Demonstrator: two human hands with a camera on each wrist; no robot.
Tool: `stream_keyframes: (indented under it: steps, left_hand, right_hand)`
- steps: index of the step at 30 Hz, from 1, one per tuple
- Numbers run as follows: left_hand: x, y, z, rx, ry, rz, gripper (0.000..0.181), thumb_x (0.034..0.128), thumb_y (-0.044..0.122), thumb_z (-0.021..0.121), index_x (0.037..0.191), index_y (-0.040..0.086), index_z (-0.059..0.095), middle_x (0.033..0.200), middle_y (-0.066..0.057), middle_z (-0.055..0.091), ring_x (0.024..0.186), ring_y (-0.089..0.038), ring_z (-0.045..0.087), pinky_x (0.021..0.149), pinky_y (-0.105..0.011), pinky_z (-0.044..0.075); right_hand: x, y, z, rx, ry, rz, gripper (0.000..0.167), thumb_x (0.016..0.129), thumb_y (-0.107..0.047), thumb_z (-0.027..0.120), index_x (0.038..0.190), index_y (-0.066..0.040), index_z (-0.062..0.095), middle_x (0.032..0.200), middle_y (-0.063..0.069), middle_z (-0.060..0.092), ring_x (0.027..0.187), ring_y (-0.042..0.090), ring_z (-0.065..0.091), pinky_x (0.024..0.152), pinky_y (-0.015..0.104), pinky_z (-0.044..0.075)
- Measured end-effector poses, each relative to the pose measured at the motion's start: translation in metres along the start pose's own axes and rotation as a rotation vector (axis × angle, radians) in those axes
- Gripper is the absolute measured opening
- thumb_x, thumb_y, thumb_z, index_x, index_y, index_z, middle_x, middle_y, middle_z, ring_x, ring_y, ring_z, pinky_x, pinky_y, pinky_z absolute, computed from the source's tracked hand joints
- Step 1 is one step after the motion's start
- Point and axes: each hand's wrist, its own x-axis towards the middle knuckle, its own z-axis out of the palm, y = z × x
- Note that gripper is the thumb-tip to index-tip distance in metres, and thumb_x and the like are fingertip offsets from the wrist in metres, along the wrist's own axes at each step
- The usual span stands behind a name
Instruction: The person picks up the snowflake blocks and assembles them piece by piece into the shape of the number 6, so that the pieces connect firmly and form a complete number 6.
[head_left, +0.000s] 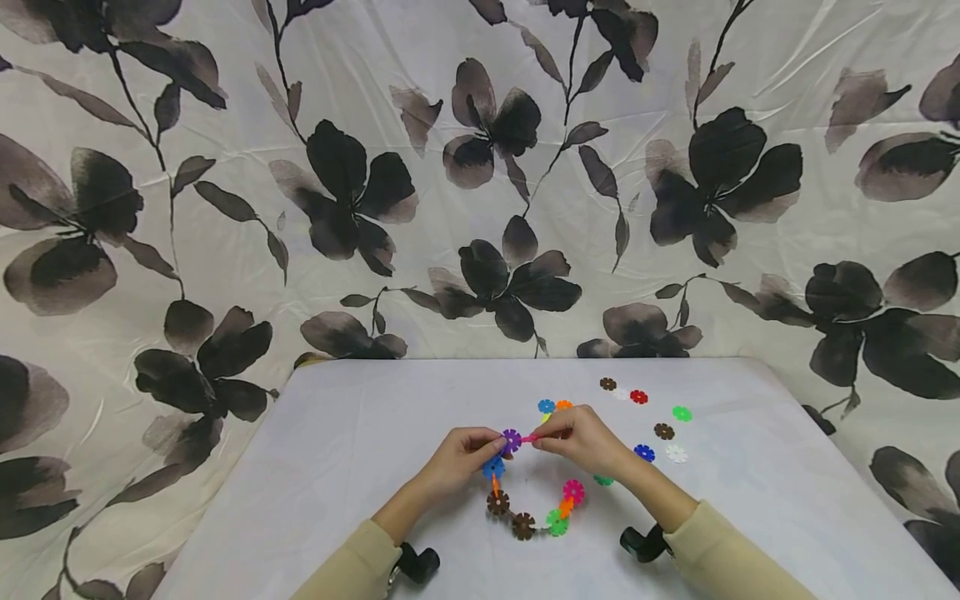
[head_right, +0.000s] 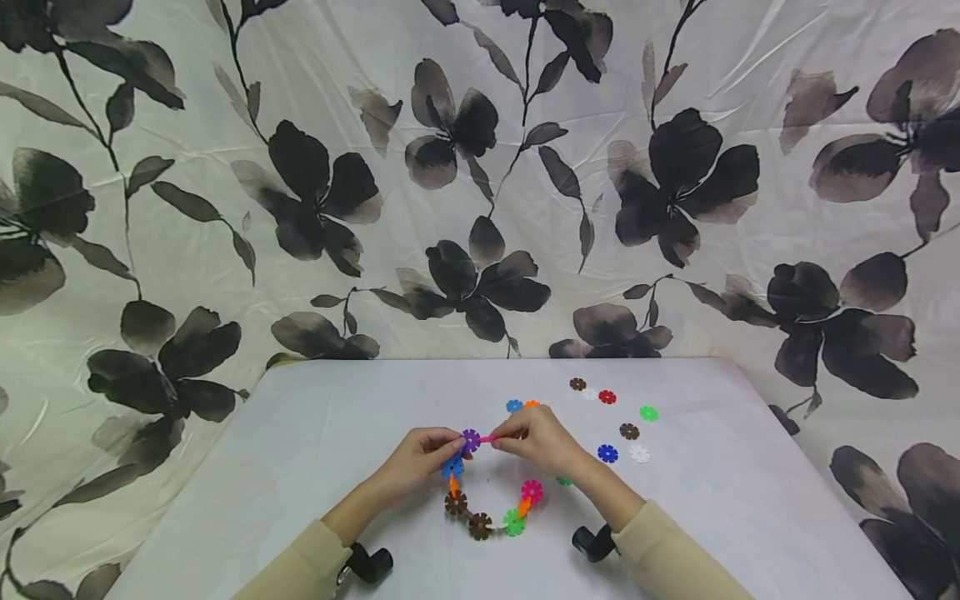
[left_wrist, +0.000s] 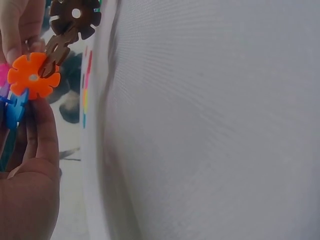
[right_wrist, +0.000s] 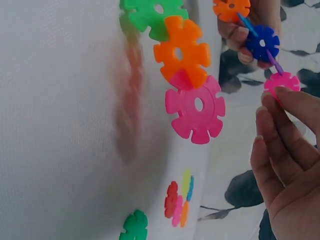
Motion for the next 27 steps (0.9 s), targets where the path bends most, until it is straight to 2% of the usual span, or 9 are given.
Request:
stream_keyframes:
  steps: [4, 11, 15, 18, 20, 22, 27]
  left_hand:
    - [-0.0002, -0.0001, 0.0001, 0.002, 0.006, -0.007, 0.024, 0.1042, 0.024, 0.062, 0.113, 0.007, 0.076, 0.104, -0.006, 0.077, 0.105, -0.030, 0.069, 0.089, -0.024, 0.055]
    - [-0.0021, 0.0027, 0.0014, -0.008, 0.019, -0.003, 0.024, 0.1039, 0.020, 0.062, 0.115, 0.003, 0.075, 0.105, -0.011, 0.076, 0.109, -0.041, 0.066, 0.089, -0.021, 0.054]
    - [-0.0023, 0.0017, 0.0016, -0.002, 0.025, 0.005, 0.023, 0.1039, 0.018, 0.062, 0.113, 0.002, 0.075, 0.104, -0.012, 0.076, 0.102, -0.031, 0.068, 0.087, -0.022, 0.055]
    - [-0.0025, 0.0002, 0.0014, 0.012, 0.028, 0.011, 0.022, 0.1039, 0.018, 0.062, 0.113, 0.002, 0.075, 0.103, -0.011, 0.076, 0.095, -0.019, 0.068, 0.085, -0.022, 0.055]
    - [-0.0026, -0.0003, 0.0012, 0.013, 0.025, 0.016, 0.023, 0.1038, 0.018, 0.062, 0.113, 0.002, 0.075, 0.103, -0.011, 0.077, 0.095, -0.018, 0.068, 0.085, -0.023, 0.055]
    - [-0.0029, 0.0000, 0.0010, 0.005, 0.023, 0.015, 0.024, 0.1039, 0.020, 0.062, 0.113, 0.003, 0.075, 0.103, -0.010, 0.077, 0.097, -0.023, 0.069, 0.086, -0.023, 0.055]
    - [-0.0033, 0.0011, 0.0002, -0.013, 0.018, 0.016, 0.025, 0.1038, 0.022, 0.062, 0.114, 0.004, 0.076, 0.104, -0.009, 0.077, 0.107, -0.037, 0.067, 0.089, -0.024, 0.055]
  right_hand:
    - [-0.0017, -0.0012, 0.0019, 0.039, -0.012, 0.022, 0.014, 0.095, -0.010, 0.073, 0.103, 0.001, 0.079, 0.095, 0.011, 0.078, 0.082, 0.031, 0.072, 0.072, 0.024, 0.059]
    - [-0.0015, -0.0023, 0.0018, 0.018, -0.019, 0.070, 0.023, 0.098, -0.026, 0.072, 0.105, -0.006, 0.080, 0.093, 0.008, 0.077, 0.080, 0.017, 0.068, 0.073, 0.027, 0.058]
    - [-0.0010, -0.0008, 0.0026, 0.052, -0.033, 0.098, 0.027, 0.100, -0.029, 0.069, 0.107, -0.005, 0.079, 0.091, 0.014, 0.075, 0.080, 0.021, 0.067, 0.074, 0.028, 0.057]
    - [-0.0011, 0.0007, 0.0028, 0.101, -0.044, 0.118, 0.027, 0.100, -0.028, 0.069, 0.109, -0.004, 0.078, 0.094, 0.014, 0.075, 0.081, 0.020, 0.067, 0.077, 0.038, 0.060]
    - [-0.0008, 0.0014, 0.0024, 0.140, -0.051, 0.151, 0.026, 0.099, -0.028, 0.070, 0.109, -0.006, 0.079, 0.097, 0.015, 0.074, 0.082, 0.021, 0.067, 0.080, 0.046, 0.059]
    - [-0.0005, 0.0020, 0.0019, 0.184, -0.057, 0.188, 0.025, 0.099, -0.028, 0.070, 0.110, -0.007, 0.079, 0.098, 0.018, 0.073, 0.084, 0.022, 0.066, 0.082, 0.051, 0.058]
    - [-0.0003, 0.0021, 0.0010, 0.265, -0.066, 0.259, 0.028, 0.100, -0.030, 0.068, 0.112, -0.006, 0.078, 0.098, 0.026, 0.069, 0.085, 0.025, 0.065, 0.083, 0.040, 0.057]
